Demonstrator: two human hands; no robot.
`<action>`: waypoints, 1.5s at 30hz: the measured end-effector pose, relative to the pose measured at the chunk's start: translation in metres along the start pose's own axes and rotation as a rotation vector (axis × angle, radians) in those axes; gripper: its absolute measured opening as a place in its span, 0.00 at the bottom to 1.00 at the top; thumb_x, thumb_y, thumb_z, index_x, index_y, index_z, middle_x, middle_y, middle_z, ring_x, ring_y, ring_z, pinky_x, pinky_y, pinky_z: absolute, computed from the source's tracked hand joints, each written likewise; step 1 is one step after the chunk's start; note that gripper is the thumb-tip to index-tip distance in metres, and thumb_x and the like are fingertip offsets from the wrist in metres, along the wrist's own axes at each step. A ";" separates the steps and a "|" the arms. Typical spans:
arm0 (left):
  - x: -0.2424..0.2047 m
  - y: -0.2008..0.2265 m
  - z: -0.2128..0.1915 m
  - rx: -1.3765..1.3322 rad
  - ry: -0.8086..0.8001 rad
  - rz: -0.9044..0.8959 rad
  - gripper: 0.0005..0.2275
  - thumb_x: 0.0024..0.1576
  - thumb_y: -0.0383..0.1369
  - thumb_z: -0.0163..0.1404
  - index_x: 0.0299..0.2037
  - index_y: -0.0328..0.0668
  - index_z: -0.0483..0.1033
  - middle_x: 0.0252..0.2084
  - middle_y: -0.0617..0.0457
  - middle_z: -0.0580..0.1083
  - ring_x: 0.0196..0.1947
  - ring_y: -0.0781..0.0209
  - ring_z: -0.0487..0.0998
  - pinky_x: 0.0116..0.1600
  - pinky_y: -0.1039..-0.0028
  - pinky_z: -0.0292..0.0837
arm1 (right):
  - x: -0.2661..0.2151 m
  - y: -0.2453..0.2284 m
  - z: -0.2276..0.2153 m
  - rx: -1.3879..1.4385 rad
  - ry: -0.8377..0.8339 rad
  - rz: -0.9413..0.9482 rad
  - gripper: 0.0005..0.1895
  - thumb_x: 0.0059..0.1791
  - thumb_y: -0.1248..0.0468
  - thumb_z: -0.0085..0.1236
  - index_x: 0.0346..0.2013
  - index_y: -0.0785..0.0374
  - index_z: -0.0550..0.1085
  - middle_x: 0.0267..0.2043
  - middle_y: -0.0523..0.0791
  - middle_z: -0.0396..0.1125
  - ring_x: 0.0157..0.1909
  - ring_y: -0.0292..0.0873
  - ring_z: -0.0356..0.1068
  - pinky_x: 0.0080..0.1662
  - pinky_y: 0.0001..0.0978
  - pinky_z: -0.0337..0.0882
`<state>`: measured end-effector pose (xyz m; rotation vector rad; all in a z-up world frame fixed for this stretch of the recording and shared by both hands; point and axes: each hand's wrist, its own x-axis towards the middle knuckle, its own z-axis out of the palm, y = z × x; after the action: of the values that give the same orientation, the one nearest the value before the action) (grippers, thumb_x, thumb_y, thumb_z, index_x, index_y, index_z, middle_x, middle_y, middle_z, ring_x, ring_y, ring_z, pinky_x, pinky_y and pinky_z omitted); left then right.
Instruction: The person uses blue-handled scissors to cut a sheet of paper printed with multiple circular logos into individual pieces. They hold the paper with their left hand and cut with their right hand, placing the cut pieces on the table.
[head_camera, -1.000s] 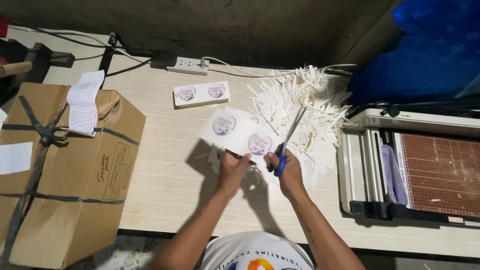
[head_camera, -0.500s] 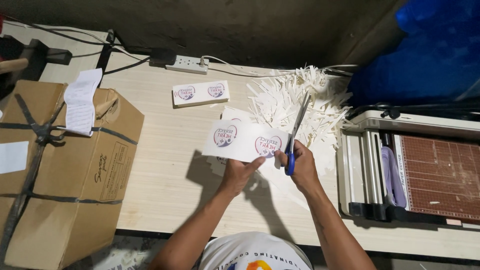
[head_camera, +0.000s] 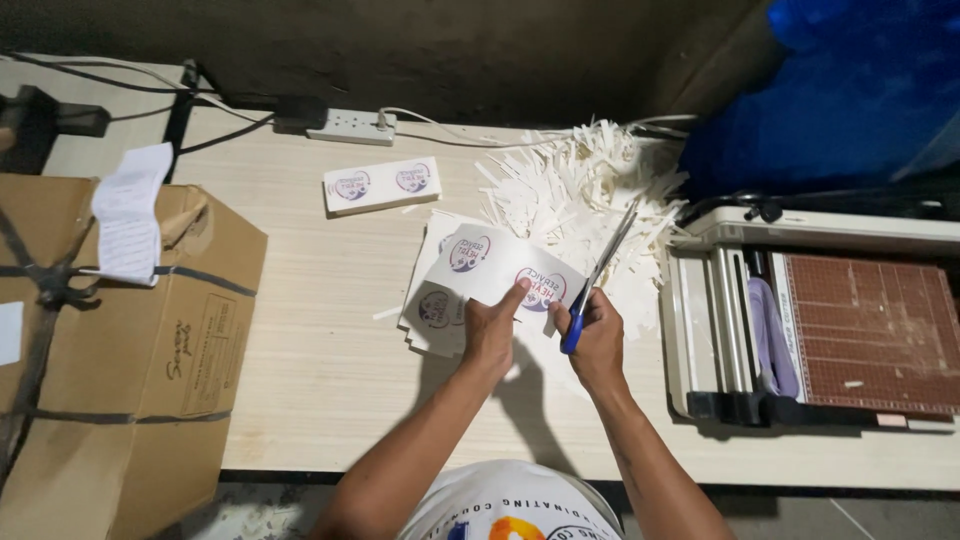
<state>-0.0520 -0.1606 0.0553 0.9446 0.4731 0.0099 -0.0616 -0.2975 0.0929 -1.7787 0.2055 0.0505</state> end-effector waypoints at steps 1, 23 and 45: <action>0.002 -0.005 -0.002 0.003 -0.003 -0.008 0.20 0.52 0.28 0.60 0.54 0.28 0.72 0.48 0.43 0.76 0.49 0.57 0.77 0.57 0.69 0.72 | 0.001 0.005 -0.002 -0.001 0.006 0.006 0.11 0.48 0.63 0.64 0.38 0.67 0.73 0.23 0.41 0.67 0.22 0.30 0.60 0.25 0.24 0.60; -0.014 -0.003 0.002 0.781 -0.297 0.504 0.16 0.61 0.31 0.54 0.58 0.35 0.73 0.57 0.46 0.70 0.55 0.55 0.75 0.56 0.67 0.77 | 0.008 0.033 -0.034 0.210 -0.083 -0.045 0.17 0.49 0.65 0.61 0.51 0.69 0.73 0.38 0.43 0.73 0.36 0.32 0.69 0.38 0.24 0.70; 0.041 -0.053 -0.007 0.463 -0.181 0.102 0.11 0.61 0.30 0.51 0.49 0.32 0.77 0.43 0.44 0.80 0.40 0.60 0.82 0.47 0.71 0.82 | 0.027 0.059 -0.055 0.193 0.037 0.072 0.18 0.48 0.62 0.62 0.48 0.71 0.72 0.35 0.45 0.72 0.34 0.37 0.70 0.35 0.26 0.70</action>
<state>-0.0286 -0.1782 -0.0049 1.4098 0.2606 -0.0962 -0.0488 -0.3665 0.0440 -1.5805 0.2922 0.0477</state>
